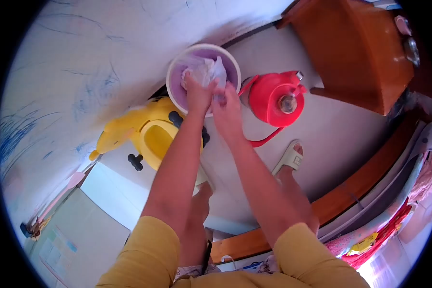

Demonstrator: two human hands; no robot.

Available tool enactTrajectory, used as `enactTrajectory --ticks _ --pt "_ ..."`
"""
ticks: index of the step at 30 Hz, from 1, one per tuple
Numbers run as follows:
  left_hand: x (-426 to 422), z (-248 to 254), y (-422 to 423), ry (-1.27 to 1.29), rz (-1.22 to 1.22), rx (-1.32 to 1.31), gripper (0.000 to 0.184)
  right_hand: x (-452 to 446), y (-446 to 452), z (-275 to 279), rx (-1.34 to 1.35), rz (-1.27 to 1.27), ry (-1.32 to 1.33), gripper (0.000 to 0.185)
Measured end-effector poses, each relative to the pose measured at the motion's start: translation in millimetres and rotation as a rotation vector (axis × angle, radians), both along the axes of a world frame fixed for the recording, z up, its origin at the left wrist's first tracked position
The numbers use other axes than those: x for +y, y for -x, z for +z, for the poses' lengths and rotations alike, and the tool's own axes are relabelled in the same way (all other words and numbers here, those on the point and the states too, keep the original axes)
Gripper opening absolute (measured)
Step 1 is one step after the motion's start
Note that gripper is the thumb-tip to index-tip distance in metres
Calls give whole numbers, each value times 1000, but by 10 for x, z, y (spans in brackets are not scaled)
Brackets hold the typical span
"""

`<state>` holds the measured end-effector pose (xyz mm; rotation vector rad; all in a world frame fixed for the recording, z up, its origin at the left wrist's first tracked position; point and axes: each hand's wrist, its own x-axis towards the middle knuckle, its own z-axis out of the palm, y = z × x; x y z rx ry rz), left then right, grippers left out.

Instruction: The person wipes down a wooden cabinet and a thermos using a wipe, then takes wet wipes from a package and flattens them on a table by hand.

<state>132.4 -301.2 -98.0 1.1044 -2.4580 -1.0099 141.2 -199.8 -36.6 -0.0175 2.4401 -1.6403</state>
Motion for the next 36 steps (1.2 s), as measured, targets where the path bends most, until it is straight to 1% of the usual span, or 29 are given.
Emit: enactTrajectory --ticks 1,2,3,4,5,7,8,9,10,11,12,14,15,16,17,18,19,21,22,23,24,25,27,29,30,32,33,35,36 --pt "-31 107 66 -184 -79 -57 58 -81 139 -204 155 -8 -193 41" --pt "-63 134 105 -368 -153 -110 60 -145 235 -355 142 -11 -194 41" --pt "-120 62 105 -370 -154 -120 60 -203 334 -406 -97 -71 -31 39" --pt "-216 22 98 -489 -148 -186 65 -234 364 -417 -334 -132 133 37" --pt "-323 18 65 -606 -139 -252 69 -230 310 -383 -342 -132 134 37" --pt "-512 -48 -194 -595 -97 -245 68 -202 221 14 -347 38 146 26" --pt "-559 -69 -338 -581 -60 -231 67 -215 139 -1 -293 118 66 23" --pt "-561 -28 -453 -575 -63 -235 67 -200 28 -44 -296 115 72 23" --pt "-547 48 -565 -445 -124 -291 63 -169 -97 -63 -363 108 56 22" --pt "-517 176 -641 -314 -184 -341 60 -125 -197 -44 -425 103 38 22" --pt "-473 381 -681 -223 -207 -347 58 -60 -278 0 -415 99 43 22" --pt "-342 985 -659 -235 -327 -428 53 140 -450 222 -635 -1 157 21" --pt "-244 1104 -755 -383 -331 -392 47 266 -504 391 -624 -7 164 21" --pt "-126 1223 -869 -530 -336 -356 42 419 -554 577 -681 5 227 20" --pt "70 1449 -980 -687 -292 -330 39 576 -594 772 -738 20 292 20" --pt "290 1667 -1072 -841 -244 -301 35 728 -601 980 -727 17 302 20" --pt "474 1830 -1143 -831 -252 -295 35 883 -587 1179 -766 -14 308 19" --pt "806 2051 -1207 -854 -241 -391 38 1212 -548 1477 -802 -46 321 18" --pt "932 2077 -1148 -848 -243 -383 38 1377 -503 1559 -805 -137 325 18" --pt "1053 2084 -1084 -692 -250 -427 45 1521 -434 1607 -807 -227 331 17" --pt "1183 2134 -998 -539 -253 -471 54 1647 -361 1624 -801 -225 332 17" --pt "1313 2130 -907 -544 -250 -468 54 1780 -300 1608 -829 -267 337 19" --pt "1540 2036 -605 12 -406 -258 81 1998 -163 1522 -855 -310 330 22" --pt "1698 2056 -257 -9 -438 -363 103 2044 -14 1417 -899 -307 370 31" --pt "1737 1985 -132 -14 -441 -372 103 2036 71 1353 -908 -313 366 31" --pt "1815 1839 47 108 -537 -327 106 2012 223 1209 -798 -391 346 40" --pt "1869 1819 105 94 -544 -337 106 1995 250 1111 -808 -402 335 40" --pt "1944 1797 291 89 -541 -511 107 1935 332 890 -769 -345 300 50" --pt "1945 1731 332 96 -534 -532 101 1894 289 733 -773 -347 290 50"
